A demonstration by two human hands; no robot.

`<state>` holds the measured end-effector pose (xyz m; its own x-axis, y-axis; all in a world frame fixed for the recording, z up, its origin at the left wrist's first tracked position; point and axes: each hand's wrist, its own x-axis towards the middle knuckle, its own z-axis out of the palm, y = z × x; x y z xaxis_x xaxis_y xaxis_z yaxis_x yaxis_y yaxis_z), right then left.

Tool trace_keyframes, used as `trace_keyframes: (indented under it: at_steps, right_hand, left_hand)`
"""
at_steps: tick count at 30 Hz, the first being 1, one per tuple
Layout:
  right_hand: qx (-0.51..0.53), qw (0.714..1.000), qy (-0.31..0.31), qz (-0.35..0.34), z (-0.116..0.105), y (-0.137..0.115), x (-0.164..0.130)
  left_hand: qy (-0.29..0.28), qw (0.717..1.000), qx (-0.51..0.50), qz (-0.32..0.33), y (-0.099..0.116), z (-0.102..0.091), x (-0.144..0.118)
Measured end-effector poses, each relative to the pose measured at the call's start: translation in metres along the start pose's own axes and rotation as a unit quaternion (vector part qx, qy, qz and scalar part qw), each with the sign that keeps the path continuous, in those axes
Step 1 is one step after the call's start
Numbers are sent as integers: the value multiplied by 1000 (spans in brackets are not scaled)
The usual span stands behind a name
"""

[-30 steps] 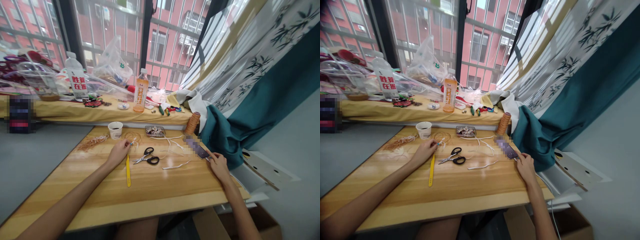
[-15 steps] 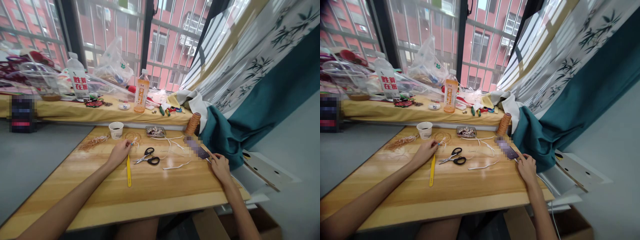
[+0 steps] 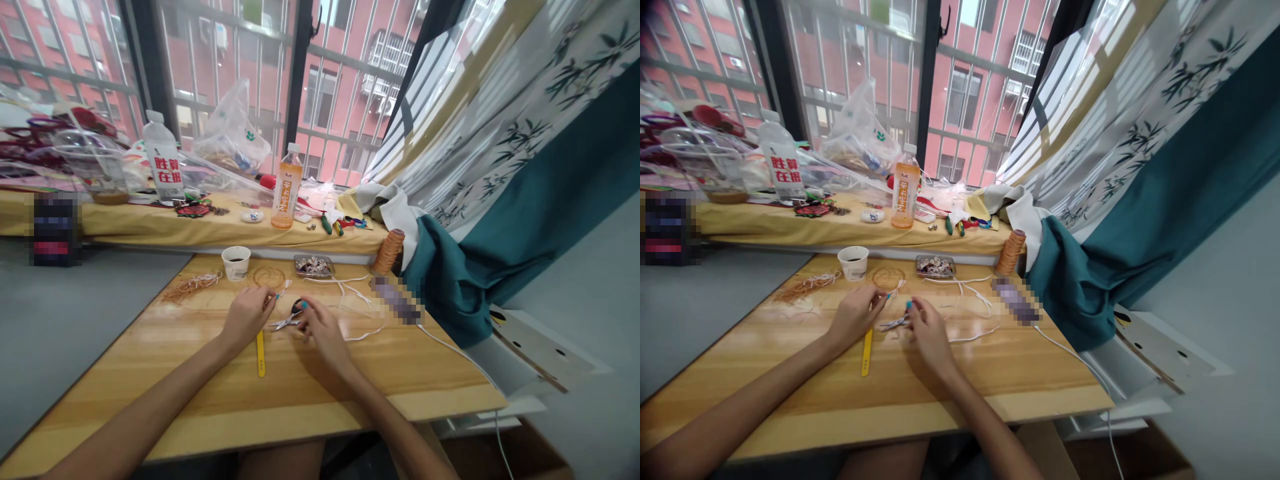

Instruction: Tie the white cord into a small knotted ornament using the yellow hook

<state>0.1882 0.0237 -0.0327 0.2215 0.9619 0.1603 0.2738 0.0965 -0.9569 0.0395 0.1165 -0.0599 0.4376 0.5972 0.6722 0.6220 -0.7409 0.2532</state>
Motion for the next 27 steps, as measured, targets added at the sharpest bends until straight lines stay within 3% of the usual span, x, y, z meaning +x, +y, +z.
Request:
trace_keyframes:
  at_steps: [1,3,5,7,11,18,24,27]
  right_hand:
    - [21,999,-30,10,17,-1,13]
    - [46,999,-29,8,38,0,38]
    - [96,995,-8,4,42,5,59]
    - [128,991,-27,8,39,10,70]
    - [132,990,-55,19,27,17,70]
    - [187,981,-27,44,22,14,65]
    - [213,972,-62,76,21,11,61]
    - [177,979,-66,77,18,11,61]
  left_hand:
    - [-1,1000,6,4,1,-1,0]
    - [-3,1000,3,-6,-1,-1,0]
    - [-2,1000,-16,-16,-4,0,1]
    - [-5,999,-34,1,-7,2,3]
    - [-25,997,-43,64,-7,5,5]
    - [-10,994,-94,52,-3,1,6]
    - [-53,985,-109,122,-5,-5,5]
    - [-80,976,-186,77,-6,-5,6]
